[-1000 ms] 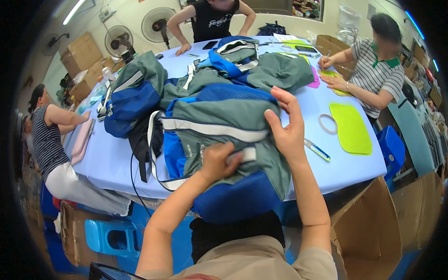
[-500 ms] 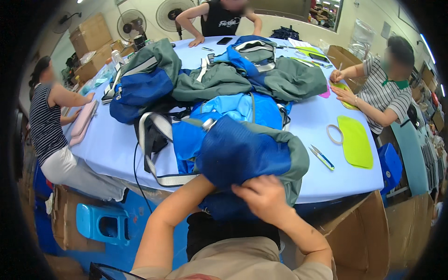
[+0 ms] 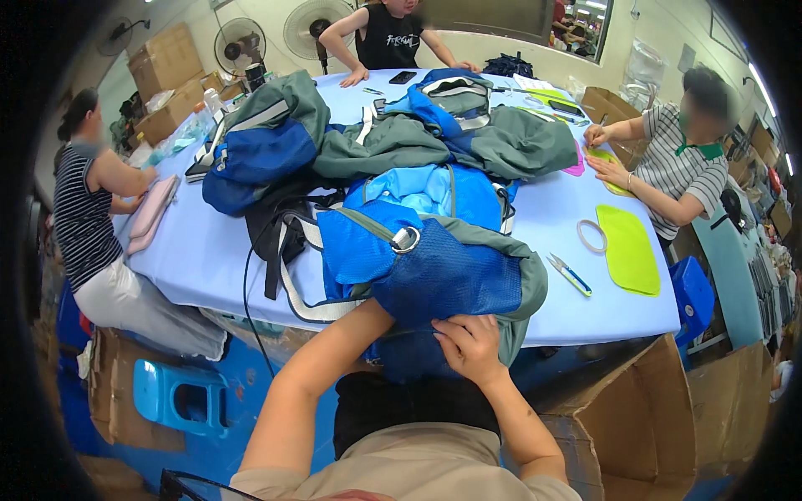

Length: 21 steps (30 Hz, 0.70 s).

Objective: The person uses a small knife to cut threads and trim excess fabric on blue and green backpacks. They repeatedly open and close zippers, adjust straps, and inspect seams while working at a table with other workers nearby.

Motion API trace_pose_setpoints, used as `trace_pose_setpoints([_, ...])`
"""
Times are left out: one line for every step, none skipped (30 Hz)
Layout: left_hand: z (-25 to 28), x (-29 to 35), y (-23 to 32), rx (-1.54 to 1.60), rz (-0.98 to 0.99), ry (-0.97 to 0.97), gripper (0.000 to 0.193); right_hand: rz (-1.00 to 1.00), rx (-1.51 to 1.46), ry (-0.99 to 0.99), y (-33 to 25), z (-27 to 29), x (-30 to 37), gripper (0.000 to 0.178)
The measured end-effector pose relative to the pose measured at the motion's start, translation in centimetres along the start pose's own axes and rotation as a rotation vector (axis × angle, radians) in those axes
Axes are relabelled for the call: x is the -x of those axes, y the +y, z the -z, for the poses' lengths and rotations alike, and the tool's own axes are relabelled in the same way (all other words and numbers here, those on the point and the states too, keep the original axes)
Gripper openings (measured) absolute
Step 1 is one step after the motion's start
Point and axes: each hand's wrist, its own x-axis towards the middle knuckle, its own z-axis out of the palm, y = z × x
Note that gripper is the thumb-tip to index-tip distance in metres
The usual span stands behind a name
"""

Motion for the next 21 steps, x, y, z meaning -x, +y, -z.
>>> trace_pose_setpoints([-0.2, 0.2, 0.0, 0.001, -0.006, 0.003, 0.028, -0.003, -0.001, 0.002, -0.1, 0.0, 0.0, 0.017])
trace_pose_setpoints([-0.1, 0.2, -0.1, 0.002, -0.006, 0.006, 0.028, -0.005, -0.002, 0.005, -0.2, -0.1, -0.1, 0.017])
trace_pose_setpoints([-0.1, 0.3, -0.1, 0.003, -0.009, 0.006, 0.028, -0.015, 0.004, 0.001, -0.2, -0.1, -0.1, 0.017])
trace_pose_setpoints([-0.2, 0.4, -0.2, 0.002, -0.008, 0.011, 0.028, -0.025, 0.010, -0.003, -0.2, -0.1, 0.1, 0.017])
trace_pose_setpoints([-0.3, 0.4, -0.2, 0.004, -0.011, 0.013, 0.028, -0.032, 0.018, -0.007, -0.2, -0.1, 0.2, 0.017])
trace_pose_setpoints([-0.3, 0.5, -0.1, 0.003, -0.013, 0.014, 0.028, -0.039, 0.021, -0.011, -0.3, -0.1, 0.3, 0.017])
trace_pose_setpoints([-0.3, 0.5, -0.2, 0.003, -0.015, 0.016, 0.029, -0.047, 0.023, -0.014, -0.3, -0.2, 0.4, 0.017])
trace_pose_setpoints([-0.4, 0.5, -0.2, 0.005, -0.016, 0.017, 0.029, -0.055, 0.027, -0.019, -0.4, -0.1, 0.4, 0.017])
trace_pose_setpoints([-0.4, 0.5, -0.2, 0.005, -0.019, 0.020, 0.029, -0.052, 0.027, -0.020, -0.4, -0.1, 0.4, 0.017])
trace_pose_setpoints([-0.5, 0.4, -0.3, 0.004, -0.023, 0.021, 0.029, -0.049, 0.027, -0.021, -0.4, -0.1, 0.3, 0.017])
trace_pose_setpoints([-0.7, 0.5, -0.2, 0.005, -0.028, 0.023, 0.029, -0.050, 0.026, -0.022, -0.4, -0.1, 0.4, 0.017])
trace_pose_setpoints([-0.8, 0.5, -0.2, 0.005, -0.029, 0.025, 0.029, -0.057, 0.029, -0.023, -0.5, -0.2, 0.3, 0.016])
trace_pose_setpoints([-0.9, 0.6, -0.3, 0.006, -0.029, 0.029, 0.029, -0.064, 0.032, -0.024, -0.5, -0.2, 0.3, 0.016])
trace_pose_setpoints([-0.8, 0.6, -0.4, -0.001, -0.030, 0.026, 0.029, -0.069, 0.032, -0.024, -0.5, -0.3, 0.2, 0.015])
trace_pose_setpoints([-0.7, 0.8, -0.5, -0.004, -0.032, 0.025, 0.029, -0.070, 0.034, -0.029, -0.6, -0.3, 0.1, 0.015])
trace_pose_setpoints([-0.7, 1.1, -0.5, -0.010, -0.038, 0.022, 0.029, -0.069, 0.035, -0.034, -0.7, -0.2, 0.1, 0.016])
trace_pose_setpoints([-0.5, 1.5, -0.7, -0.017, -0.050, 0.013, 0.029, -0.064, 0.032, -0.035, -0.6, -0.2, -0.1, 0.016])
trace_pose_setpoints([-0.6, 2.0, -0.8, -0.023, -0.075, 0.007, 0.029, -0.083, 0.039, -0.029, -0.5, -0.2, -0.2, 0.016])
trace_pose_setpoints([-0.6, 2.5, -0.8, -0.037, -0.105, 0.006, 0.029, -0.101, 0.045, -0.023, -0.2, -0.2, -0.3, 0.017])
trace_pose_setpoints([-0.3, 2.7, -0.3, -0.048, -0.131, -0.018, 0.029, -0.128, 0.050, -0.017, 0.2, -0.1, -0.3, 0.017])
trace_pose_setpoints([0.2, 3.0, 0.1, -0.050, -0.129, -0.071, 0.029, -0.171, 0.048, -0.003, 0.5, 0.3, -0.9, 0.014])
